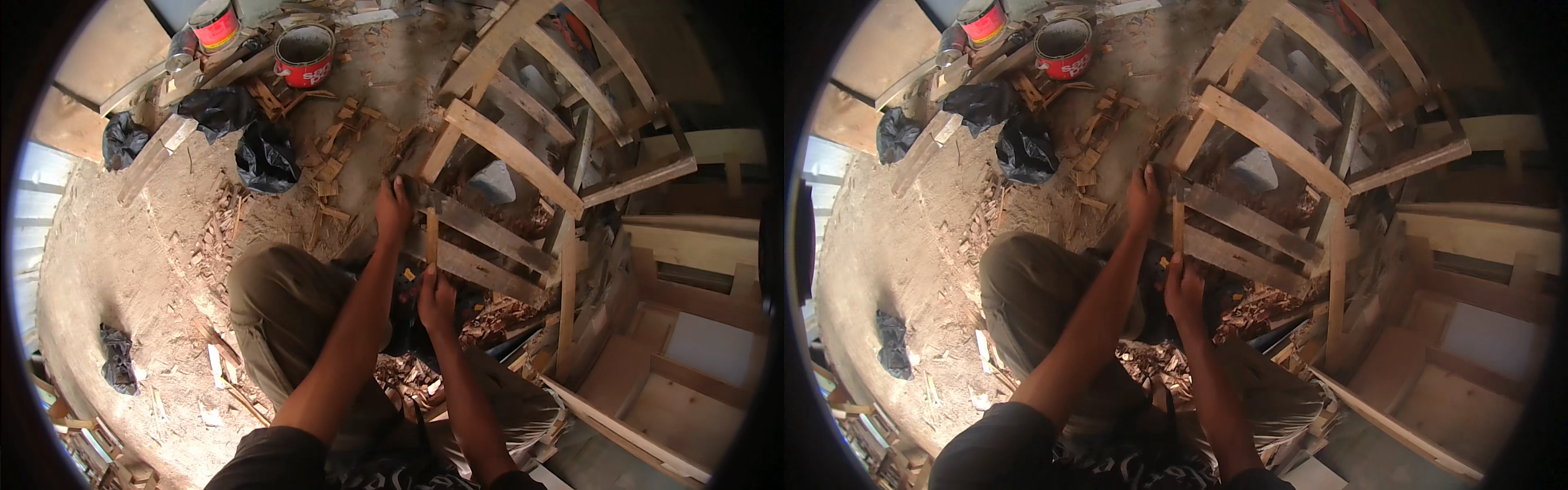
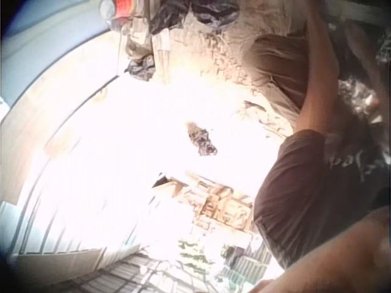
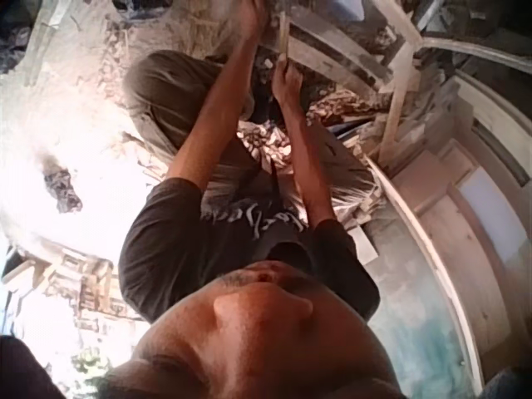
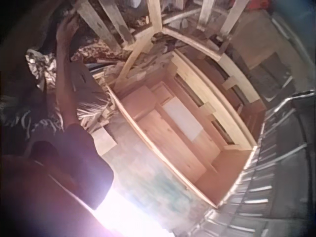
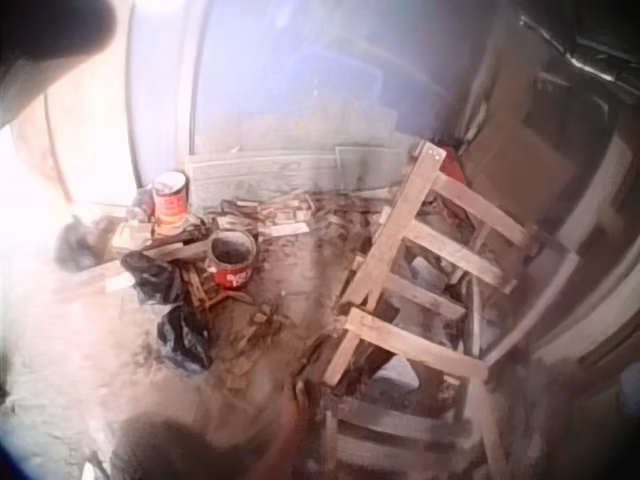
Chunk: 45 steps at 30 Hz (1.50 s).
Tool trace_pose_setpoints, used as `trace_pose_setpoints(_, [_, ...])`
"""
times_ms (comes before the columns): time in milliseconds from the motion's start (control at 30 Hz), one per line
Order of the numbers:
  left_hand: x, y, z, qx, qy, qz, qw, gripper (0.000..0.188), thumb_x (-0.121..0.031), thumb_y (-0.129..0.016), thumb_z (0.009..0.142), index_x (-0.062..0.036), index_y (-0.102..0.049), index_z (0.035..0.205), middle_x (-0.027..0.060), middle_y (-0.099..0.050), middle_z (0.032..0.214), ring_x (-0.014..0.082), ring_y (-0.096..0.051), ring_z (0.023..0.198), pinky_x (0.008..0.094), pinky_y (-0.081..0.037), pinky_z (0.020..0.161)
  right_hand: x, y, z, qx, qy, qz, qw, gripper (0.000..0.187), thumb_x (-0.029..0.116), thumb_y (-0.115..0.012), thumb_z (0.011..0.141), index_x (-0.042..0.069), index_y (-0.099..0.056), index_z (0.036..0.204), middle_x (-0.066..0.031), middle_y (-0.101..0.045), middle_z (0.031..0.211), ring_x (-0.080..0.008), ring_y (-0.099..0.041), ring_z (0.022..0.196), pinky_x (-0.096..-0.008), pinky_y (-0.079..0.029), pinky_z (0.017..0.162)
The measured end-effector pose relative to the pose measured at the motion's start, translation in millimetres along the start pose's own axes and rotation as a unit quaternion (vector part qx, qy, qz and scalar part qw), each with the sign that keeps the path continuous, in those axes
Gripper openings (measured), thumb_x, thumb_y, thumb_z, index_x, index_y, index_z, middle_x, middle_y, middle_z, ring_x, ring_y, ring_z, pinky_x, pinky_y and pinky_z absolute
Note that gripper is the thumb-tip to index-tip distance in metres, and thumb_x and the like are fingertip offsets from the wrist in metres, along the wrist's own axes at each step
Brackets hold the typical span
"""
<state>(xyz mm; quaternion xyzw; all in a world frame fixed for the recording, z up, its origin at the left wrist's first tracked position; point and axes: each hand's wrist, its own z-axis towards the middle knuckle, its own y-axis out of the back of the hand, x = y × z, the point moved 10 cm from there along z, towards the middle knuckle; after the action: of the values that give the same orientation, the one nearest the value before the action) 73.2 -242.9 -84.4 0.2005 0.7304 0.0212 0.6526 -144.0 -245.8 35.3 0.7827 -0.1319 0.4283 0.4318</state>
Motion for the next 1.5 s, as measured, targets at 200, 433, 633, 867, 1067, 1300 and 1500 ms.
trace_pose_setpoints(200, [-30, -7, -18, 0.04, 0.004, 0.011, 0.999, 0.035, -0.034, -0.042, 0.105, 0.0001, -0.051, 0.1, 0.0317, -0.061, 0.085, 0.0517, -0.058, 0.081, 0.0592, -0.044, 0.07, -26, 5, 6, -0.037, 0.044, 0.111, 0.992, 0.053, 0.049, -0.038, 0.104, 0.0, -0.055, 0.09, -0.0027, -0.05, 0.061, -0.0125, -0.052, 0.053, -0.0325, -0.044, 0.051])
trace_pose_setpoints(433, [-31, -5, -17, 0.022, 0.001, 0.054, 0.998, 0.033, -0.031, -0.046, 0.104, 0.0013, -0.049, 0.098, 0.0313, -0.061, 0.087, 0.0506, -0.058, 0.082, 0.0588, -0.044, 0.071, -29, 4, 0, -0.064, 0.023, 0.176, 0.982, 0.054, 0.05, -0.038, 0.104, 0.003, -0.05, 0.079, -0.0003, -0.045, 0.059, -0.0104, -0.047, 0.053, -0.0286, -0.036, 0.049])
trace_pose_setpoints(633, [-23, -8, -15, 0.013, -0.012, 0.028, 0.999, 0.035, -0.034, -0.046, 0.104, 0.0011, -0.051, 0.1, 0.0301, -0.062, 0.085, 0.051, -0.058, 0.081, 0.058, -0.045, 0.07, -38, -2, 12, -0.087, 0.054, 0.011, 0.995, 0.065, 0.063, -0.039, 0.099, 0.002, -0.051, 0.08, -0.0027, -0.048, 0.057, -0.0143, -0.051, 0.051, -0.0309, -0.047, 0.053])
trace_pose_setpoints(867, [-17, -4, -17, 0.027, 0.037, 0.017, 0.999, 0.04, -0.037, -0.046, 0.104, 0.001, -0.055, 0.113, 0.0307, -0.064, 0.089, 0.0511, -0.06, 0.084, 0.0563, -0.047, 0.071, -1, 3, -3, -0.063, 0.116, 0.24, 0.962, 0.06, 0.054, -0.037, 0.102, 0.002, -0.048, 0.074, -0.0026, -0.045, 0.056, -0.0152, -0.052, 0.052, -0.0327, -0.048, 0.05])
trace_pose_setpoints(1067, [-24, -5, -18, 0.003, -0.002, 0.027, 1.0, 0.042, -0.038, -0.045, 0.105, 0.0013, -0.055, 0.116, 0.0304, -0.064, 0.093, 0.0517, -0.06, 0.086, 0.0566, -0.047, 0.071, -48, 8, 14, -0.105, -0.031, 0.106, 0.988, 0.067, 0.068, -0.039, 0.095, 0.005, -0.046, 0.073, 0.0009, -0.04, 0.057, -0.0096, -0.041, 0.047, -0.0266, -0.041, 0.046])
trace_pose_setpoints(1300, [-24, -9, -17, 0.03, 0.029, 0.022, 0.999, 0.046, -0.037, -0.047, 0.104, 0.0053, -0.056, 0.118, 0.0329, -0.064, 0.097, 0.0511, -0.062, 0.091, 0.0558, -0.049, 0.074, 2, 18, -8, -0.194, 0.233, -0.05, 0.952, 0.063, 0.062, -0.036, 0.099, 0.005, -0.048, 0.075, -0.0017, -0.043, 0.058, -0.0134, -0.048, 0.049, -0.0289, -0.043, 0.048])
trace_pose_setpoints(1500, [-18, -9, -16, 0.037, 0.031, 0.008, 0.999, 0.054, -0.038, -0.047, 0.104, 0.0102, -0.055, 0.127, 0.0353, -0.064, 0.104, 0.051, -0.062, 0.097, 0.0549, -0.05, 0.079, -23, 8, 5, -0.096, 0.057, 0.277, 0.954, 0.06, 0.064, -0.047, 0.096, 0.006, -0.048, 0.078, 0.0009, -0.044, 0.057, -0.0109, -0.049, 0.051, -0.0307, -0.046, 0.047])
